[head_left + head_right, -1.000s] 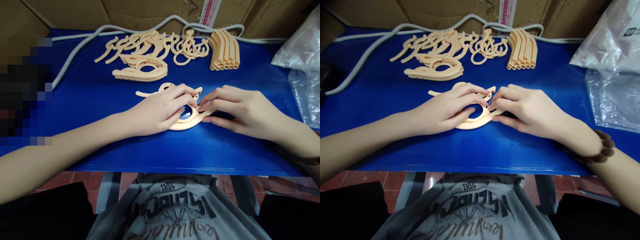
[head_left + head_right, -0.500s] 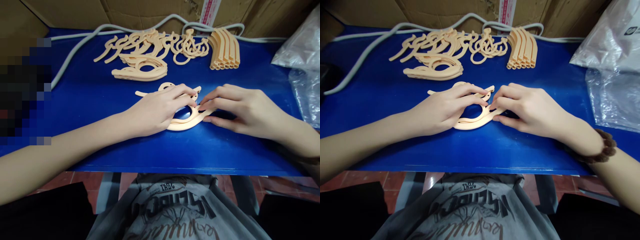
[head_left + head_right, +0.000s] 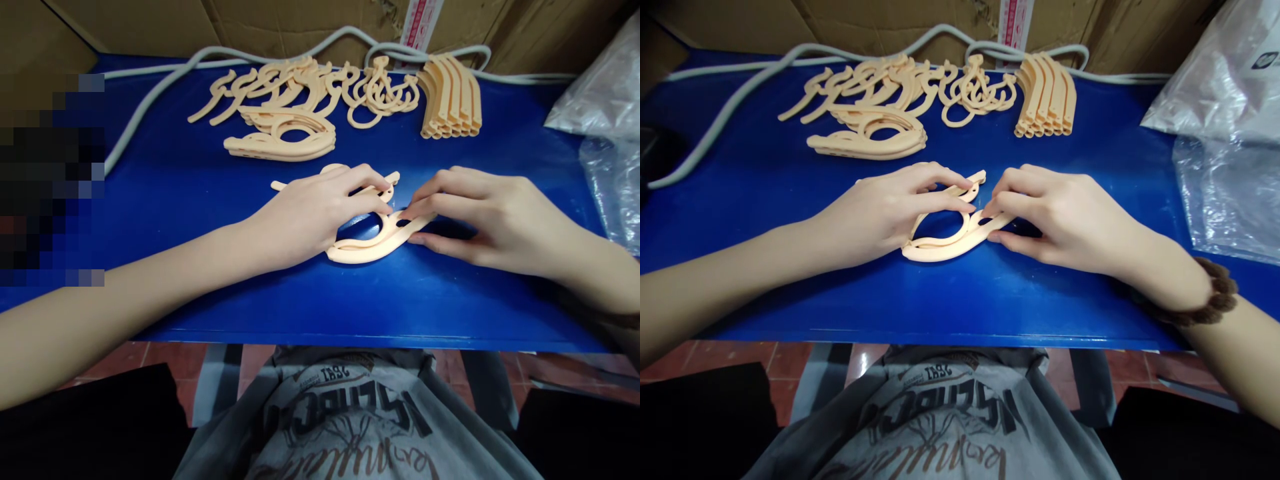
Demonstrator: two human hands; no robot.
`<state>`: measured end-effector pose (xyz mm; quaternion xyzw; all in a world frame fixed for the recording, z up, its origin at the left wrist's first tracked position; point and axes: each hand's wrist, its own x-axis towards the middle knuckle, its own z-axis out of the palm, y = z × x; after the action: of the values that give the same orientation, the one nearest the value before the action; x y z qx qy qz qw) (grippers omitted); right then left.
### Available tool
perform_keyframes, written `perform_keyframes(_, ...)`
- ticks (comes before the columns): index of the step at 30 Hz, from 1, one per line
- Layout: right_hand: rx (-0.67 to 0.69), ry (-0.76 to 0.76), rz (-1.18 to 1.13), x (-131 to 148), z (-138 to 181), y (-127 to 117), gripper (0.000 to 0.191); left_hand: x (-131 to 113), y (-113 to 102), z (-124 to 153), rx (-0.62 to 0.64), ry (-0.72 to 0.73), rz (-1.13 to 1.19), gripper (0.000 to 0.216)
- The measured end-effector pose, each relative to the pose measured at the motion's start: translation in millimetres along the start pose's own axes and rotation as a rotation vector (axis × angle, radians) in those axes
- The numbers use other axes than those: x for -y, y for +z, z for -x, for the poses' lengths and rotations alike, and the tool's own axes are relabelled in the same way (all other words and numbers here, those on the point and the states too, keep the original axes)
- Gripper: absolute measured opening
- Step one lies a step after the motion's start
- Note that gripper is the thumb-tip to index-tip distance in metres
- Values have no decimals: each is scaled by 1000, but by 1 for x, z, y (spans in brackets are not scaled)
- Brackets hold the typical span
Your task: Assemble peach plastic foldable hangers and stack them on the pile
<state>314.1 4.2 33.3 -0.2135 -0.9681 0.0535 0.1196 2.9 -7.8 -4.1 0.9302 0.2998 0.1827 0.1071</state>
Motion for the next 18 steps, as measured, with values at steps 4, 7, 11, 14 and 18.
perform_keyframes(4,9,12,12,-1,1,0,24,-2,-1,-2,-2,13,-35,53)
perform_keyframes(7,1,33,17,-1,3,1,23,-4,-2,-3,4,28,-50,51)
perform_keyframes(11,2,24,17,-2,3,2,25,-4,-3,-4,13,41,-79,52)
perform_keyframes(14,-2,29,15,-2,3,3,28,-4,-3,-4,11,60,-99,52)
perform_keyframes(18,-1,52,2,1,3,1,27,-4,-2,-3,8,78,-125,51)
